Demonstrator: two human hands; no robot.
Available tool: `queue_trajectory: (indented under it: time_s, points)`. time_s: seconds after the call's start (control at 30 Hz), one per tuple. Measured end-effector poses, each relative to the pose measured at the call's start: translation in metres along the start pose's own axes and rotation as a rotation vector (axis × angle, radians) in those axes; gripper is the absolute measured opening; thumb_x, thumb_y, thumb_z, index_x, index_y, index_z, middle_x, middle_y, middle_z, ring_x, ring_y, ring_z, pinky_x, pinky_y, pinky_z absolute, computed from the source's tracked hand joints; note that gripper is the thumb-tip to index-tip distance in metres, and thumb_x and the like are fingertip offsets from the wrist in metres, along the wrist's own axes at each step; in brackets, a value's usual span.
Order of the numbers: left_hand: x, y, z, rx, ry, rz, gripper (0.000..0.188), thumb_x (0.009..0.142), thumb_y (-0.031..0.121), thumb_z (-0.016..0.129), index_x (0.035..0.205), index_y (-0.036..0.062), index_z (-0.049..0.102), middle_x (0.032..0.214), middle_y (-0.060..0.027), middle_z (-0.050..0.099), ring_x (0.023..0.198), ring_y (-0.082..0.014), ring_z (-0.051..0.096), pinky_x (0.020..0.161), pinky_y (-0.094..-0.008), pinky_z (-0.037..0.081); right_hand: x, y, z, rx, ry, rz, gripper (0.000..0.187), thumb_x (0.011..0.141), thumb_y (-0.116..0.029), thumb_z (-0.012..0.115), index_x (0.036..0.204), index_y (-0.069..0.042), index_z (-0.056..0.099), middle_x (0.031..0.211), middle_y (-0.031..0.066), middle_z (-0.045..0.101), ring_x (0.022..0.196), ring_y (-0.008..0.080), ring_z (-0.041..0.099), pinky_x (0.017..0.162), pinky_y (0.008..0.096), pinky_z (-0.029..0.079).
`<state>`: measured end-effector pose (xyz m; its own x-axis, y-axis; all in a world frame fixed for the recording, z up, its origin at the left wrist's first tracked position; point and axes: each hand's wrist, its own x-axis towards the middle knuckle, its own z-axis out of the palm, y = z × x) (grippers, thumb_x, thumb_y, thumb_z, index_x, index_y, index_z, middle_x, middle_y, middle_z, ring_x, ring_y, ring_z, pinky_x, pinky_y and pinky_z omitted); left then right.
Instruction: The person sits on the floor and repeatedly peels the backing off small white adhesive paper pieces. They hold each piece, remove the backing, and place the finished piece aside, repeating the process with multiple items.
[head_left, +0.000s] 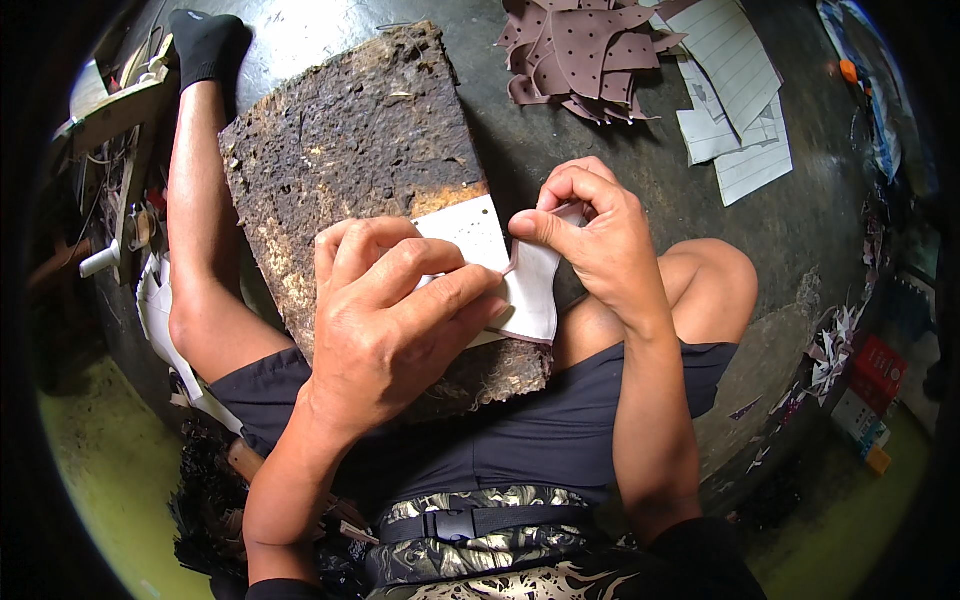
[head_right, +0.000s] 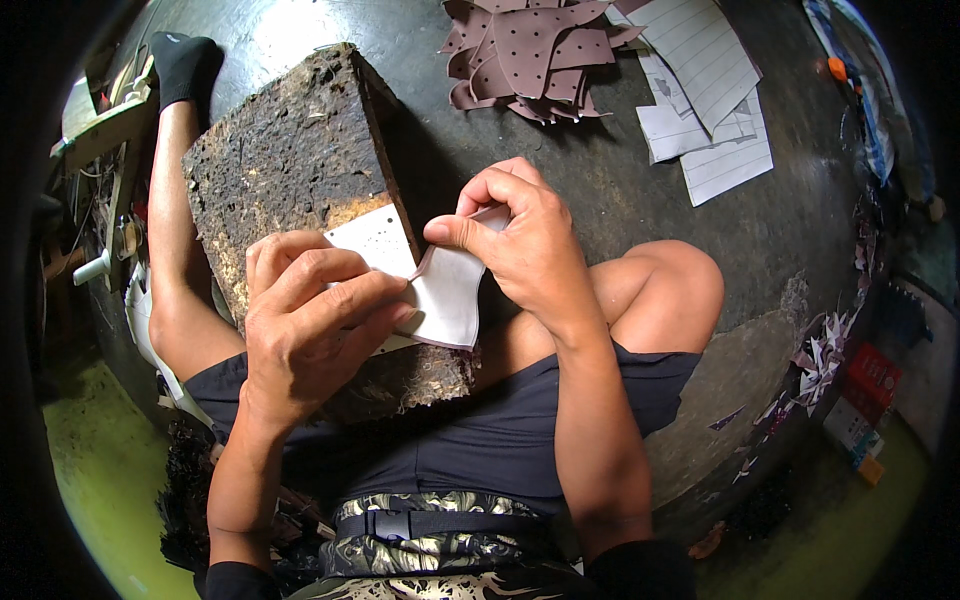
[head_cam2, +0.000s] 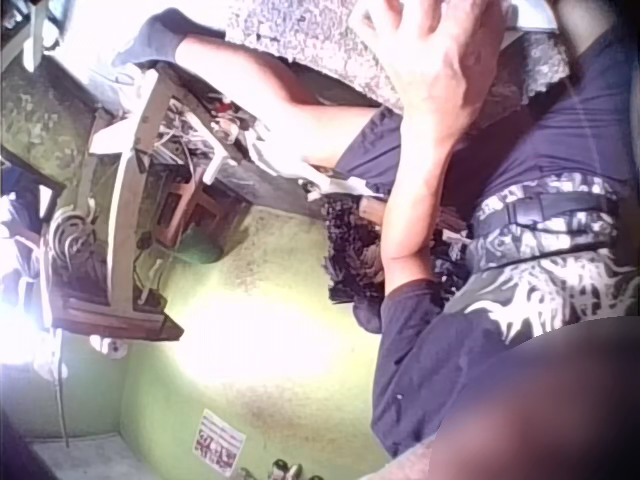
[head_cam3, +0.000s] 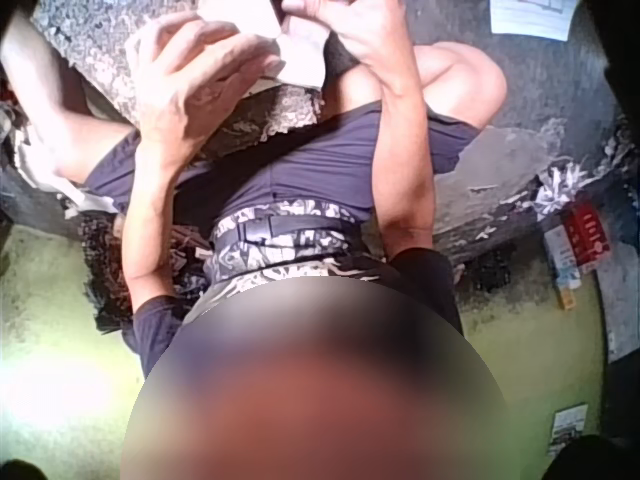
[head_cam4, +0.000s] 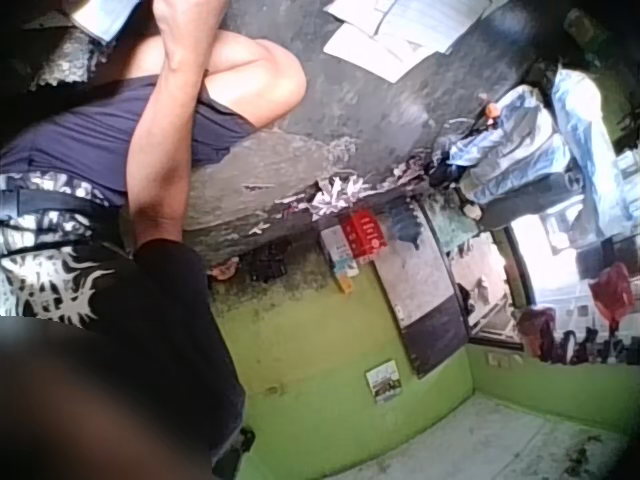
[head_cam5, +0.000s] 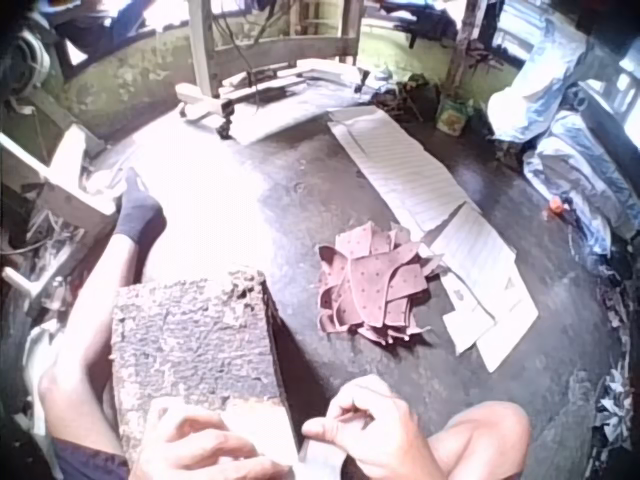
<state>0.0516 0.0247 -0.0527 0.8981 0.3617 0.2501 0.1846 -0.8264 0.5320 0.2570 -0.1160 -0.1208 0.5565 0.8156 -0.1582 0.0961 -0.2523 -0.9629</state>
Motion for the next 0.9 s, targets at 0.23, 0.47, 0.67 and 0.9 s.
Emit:
queue_trajectory:
  time_s: [0.23,0.47,0.67,0.9]
  points:
    - [-0.005,0.005,0.008,0.004,0.063,-0.009,0.031,0.081,0.023,0.098,0.109,0.0203,0.086,0.107,0.0049,0.074,0.105,-0.0236,0.067,0.096,-0.0454,0.046,-0.017,-0.004,0.013,0.503,0.343,0.313,0.065,0.103,-0.016,0.092,0.15,-0.011,0.047,0.127,0.0113,0.069,0.106,0.0148,0.068,0.09,0.0329,0.06]
    - [-0.01,0.01,0.013,0.023,0.106,-0.037,0.03,0.083,0.023,0.098,0.111,0.0192,0.086,0.105,0.0048,0.073,0.101,-0.0224,0.066,0.093,-0.0443,0.046,-0.058,-0.046,0.037,0.94,0.313,0.344,0.103,0.107,-0.002,0.083,0.18,-0.018,0.013,0.129,0.0185,0.074,0.116,0.0222,0.077,0.102,0.0386,0.065]
    - [-0.009,0.008,0.012,0.016,0.098,-0.032,0.03,0.083,0.022,0.098,0.11,0.0195,0.086,0.105,0.0046,0.073,0.101,-0.0228,0.066,0.092,-0.0439,0.046,-0.049,-0.043,0.055,0.7,0.326,0.202,0.092,0.1,0.006,0.087,0.173,-0.014,0.033,0.118,0.0123,0.075,0.103,0.0146,0.074,0.091,0.0304,0.064]
    - [-0.008,0.007,0.007,-0.014,0.057,-0.028,0.032,0.083,0.022,0.098,0.114,0.0196,0.087,0.106,0.0043,0.075,0.102,-0.0234,0.067,0.092,-0.0444,0.047,-0.043,-0.033,0.042,0.664,0.256,0.191,0.092,0.098,0.003,0.091,0.17,-0.013,0.037,0.114,0.0111,0.076,0.102,0.0138,0.074,0.089,0.0295,0.064]
